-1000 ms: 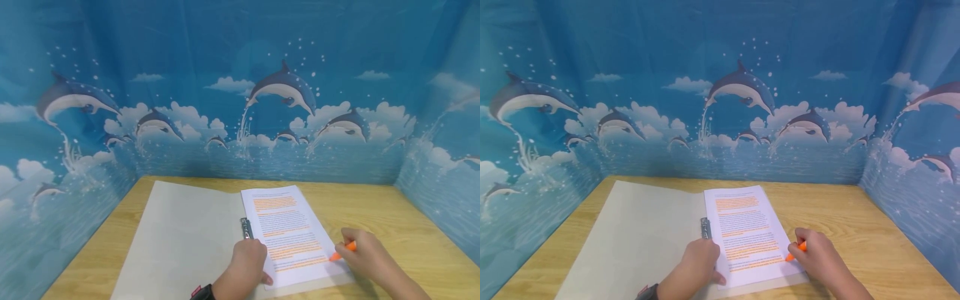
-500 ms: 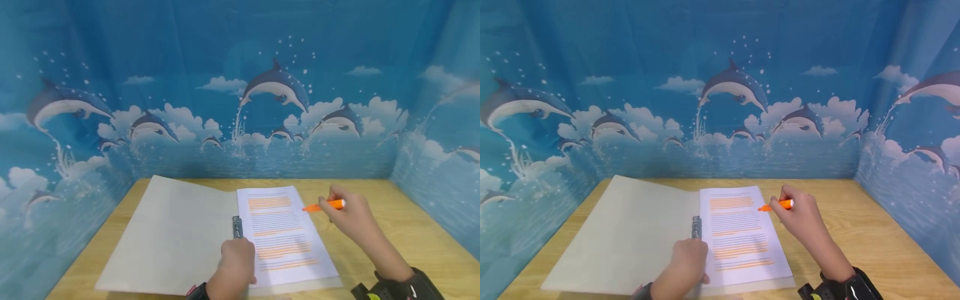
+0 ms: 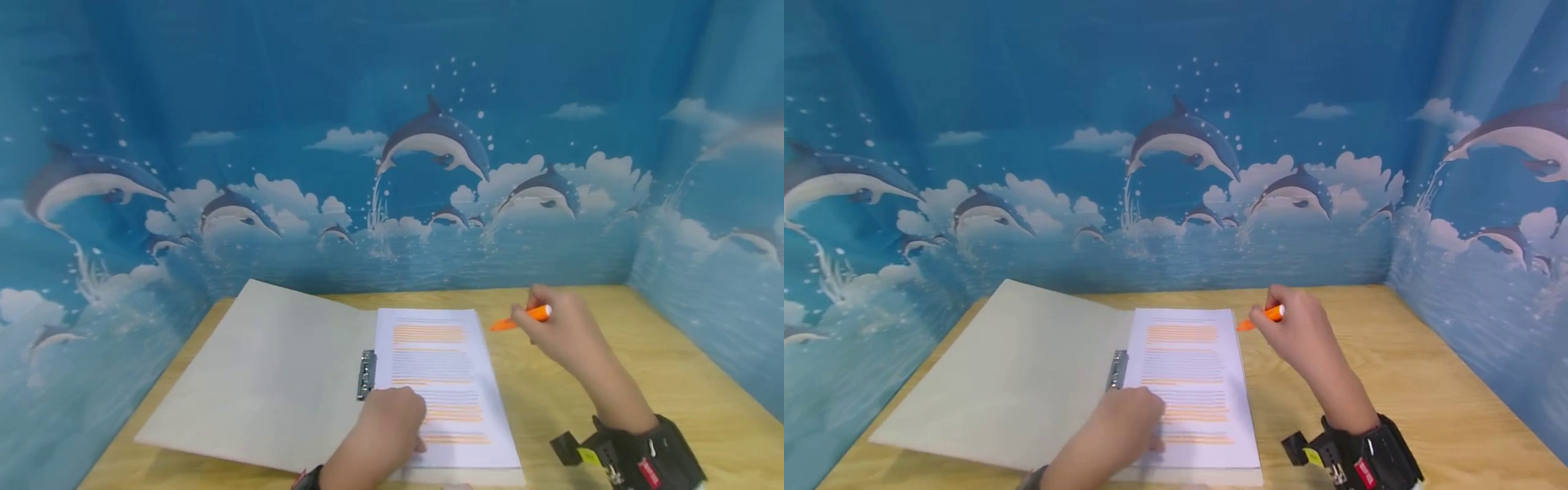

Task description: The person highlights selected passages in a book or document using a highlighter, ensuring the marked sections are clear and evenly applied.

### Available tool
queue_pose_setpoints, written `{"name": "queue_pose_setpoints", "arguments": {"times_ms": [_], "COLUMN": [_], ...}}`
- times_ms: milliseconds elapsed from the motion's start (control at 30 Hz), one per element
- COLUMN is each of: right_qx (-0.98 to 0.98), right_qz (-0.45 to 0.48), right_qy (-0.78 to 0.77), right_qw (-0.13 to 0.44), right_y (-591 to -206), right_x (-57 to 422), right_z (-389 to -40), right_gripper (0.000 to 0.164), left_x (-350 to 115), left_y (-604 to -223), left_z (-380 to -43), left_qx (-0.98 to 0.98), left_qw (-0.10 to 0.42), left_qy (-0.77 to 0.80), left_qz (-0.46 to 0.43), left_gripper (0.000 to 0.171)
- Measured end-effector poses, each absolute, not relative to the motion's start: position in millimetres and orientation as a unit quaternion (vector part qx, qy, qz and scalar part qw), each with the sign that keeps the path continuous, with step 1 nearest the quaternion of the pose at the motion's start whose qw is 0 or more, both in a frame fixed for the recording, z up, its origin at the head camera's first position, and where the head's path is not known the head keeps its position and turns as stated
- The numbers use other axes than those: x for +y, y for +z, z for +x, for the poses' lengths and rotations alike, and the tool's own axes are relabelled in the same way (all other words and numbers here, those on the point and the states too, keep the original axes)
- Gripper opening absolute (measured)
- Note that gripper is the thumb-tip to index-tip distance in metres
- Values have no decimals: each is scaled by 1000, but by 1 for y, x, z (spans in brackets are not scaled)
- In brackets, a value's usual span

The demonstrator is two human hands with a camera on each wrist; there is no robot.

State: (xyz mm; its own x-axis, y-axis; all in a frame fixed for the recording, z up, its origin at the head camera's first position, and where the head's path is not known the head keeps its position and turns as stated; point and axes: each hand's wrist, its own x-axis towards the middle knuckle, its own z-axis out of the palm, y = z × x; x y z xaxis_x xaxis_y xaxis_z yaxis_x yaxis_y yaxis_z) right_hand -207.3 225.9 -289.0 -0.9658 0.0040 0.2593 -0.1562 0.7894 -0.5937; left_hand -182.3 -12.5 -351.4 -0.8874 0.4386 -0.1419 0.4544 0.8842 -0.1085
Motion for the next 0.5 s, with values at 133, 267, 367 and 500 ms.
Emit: {"name": "queue_pose_setpoints", "arguments": {"times_ms": [133, 267, 367, 500], "right_qx": [-950, -951, -951, -952], "right_qz": [29, 22, 20, 16], "right_qy": [295, 288, 288, 287], "right_qw": [104, 108, 112, 110], "right_y": [-285, -282, -281, -278], "right_x": [244, 253, 254, 255], "right_z": [-205, -203, -201, -198], "right_gripper": [25, 24, 25, 24], "left_x": [11, 37, 54, 70], "left_y": [-350, -356, -362, -368], "left_z": [-177, -179, -180, -179], "left_qx": [900, 865, 861, 863], "left_qw": [48, 64, 54, 40], "left_qy": [22, 28, 6, -27], "left_qz": [432, 497, 506, 504], "left_gripper": [21, 26, 28, 29]}}
